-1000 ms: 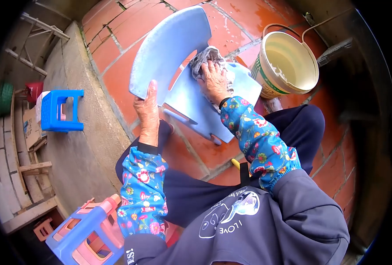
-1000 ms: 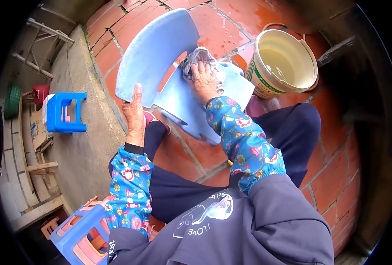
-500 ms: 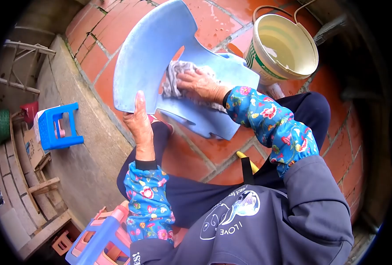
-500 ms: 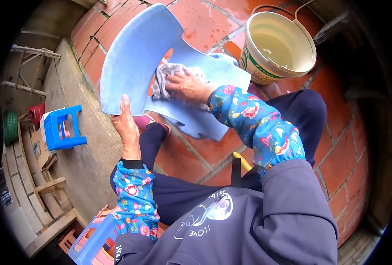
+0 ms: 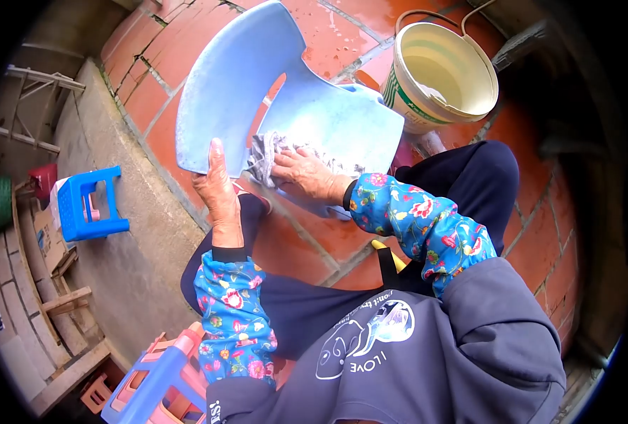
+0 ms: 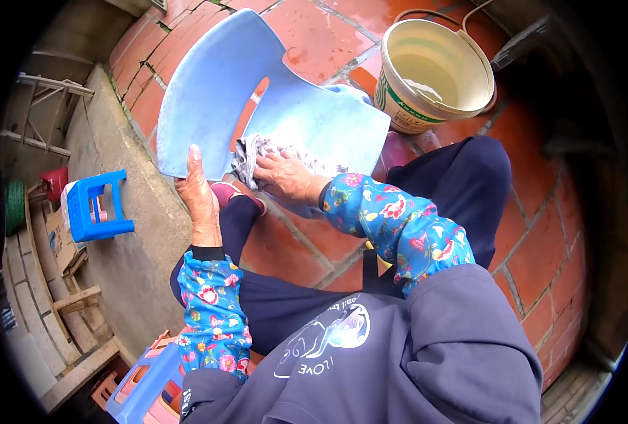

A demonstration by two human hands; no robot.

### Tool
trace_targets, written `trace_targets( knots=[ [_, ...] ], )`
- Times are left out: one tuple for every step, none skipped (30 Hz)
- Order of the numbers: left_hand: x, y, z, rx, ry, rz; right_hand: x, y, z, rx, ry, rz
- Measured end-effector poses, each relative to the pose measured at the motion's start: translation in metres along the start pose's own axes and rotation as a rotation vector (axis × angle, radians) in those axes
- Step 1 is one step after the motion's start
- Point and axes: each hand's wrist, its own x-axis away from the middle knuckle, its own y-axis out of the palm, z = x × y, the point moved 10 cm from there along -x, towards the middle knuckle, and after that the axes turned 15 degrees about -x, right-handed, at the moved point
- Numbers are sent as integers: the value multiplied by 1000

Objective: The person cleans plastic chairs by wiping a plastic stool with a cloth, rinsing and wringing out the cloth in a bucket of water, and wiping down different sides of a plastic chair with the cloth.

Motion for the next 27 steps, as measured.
trace_targets(
  knots=[
    [-1,0,-1,-4,-15,-23,3,0,-2,-28,-50,-53],
    [-2,0,-3,-10,-31,-46,7,-2,-3,-58,-99,-107],
    [-1,0,-5,-18,-49,-66,10,-3,-3,-91,-149,-164],
    [-1,0,-3,-11,-32,-48,9,-11,0,-61,-195,-124],
    [1,0,0,-9,-17,-35,3,-11,15,-21,-153,-154],
    [1,0,2,-8,0,-23,-5,-14,31,19,-112,-182],
    [0,0,-1,-28,-19,-44,-13,-28,48,83,-98,-120],
    [-1,-1,-5,-49,-38,-64,-18,-44,65,145,-82,-59],
    [-1,-2,-8,-68,-60,-87,-21,-63,83,164,-18,-30],
    [-1,-2,-6,-50,-53,-89,-22,-83,98,188,46,-3],
    [0,0,-3,-28,-47,-91,-19,-97,108,231,79,34],
    [1,2,-1,-3,-43,-91,-17,-107,112,276,111,69],
    [4,2,-1,-2,-41,-87,-13,-110,110,346,141,131],
    [4,2,0,-2,-36,-82,-6,-110,107,346,166,175],
    [2,1,0,-4,-29,-73,3,-109,98,344,187,220],
    [1,-3,-1,-43,-23,-51,15,-107,89,340,210,270],
    [0,-6,-2,-77,-16,-35,27,-97,83,267,216,227],
    [0,-4,-3,-103,-15,-25,38,-84,73,251,200,146],
    [-1,-1,-3,-90,-18,-31,49,-75,53,258,155,113],
    [-2,0,-3,-77,-21,-38,57,-61,37,171,161,24],
    [-1,-1,-2,-72,-24,-44,62,-55,16,154,127,-26],
    [0,0,-2,-72,-21,-46,68,-41,6,112,105,-81],
    [0,0,-2,-75,-13,-44,74,-33,0,82,89,-118],
    [0,-1,-2,-79,-8,-40,77,-30,-6,49,71,-157],
    [0,0,-1,-73,-11,-64,75,-31,-4,-3,57,-206],
    [0,0,-2,-63,-22,-76,76,-33,5,-21,-28,-205],
    [0,0,-4,-56,-35,-91,72,-41,14,-3,-38,-190]
  ],
)
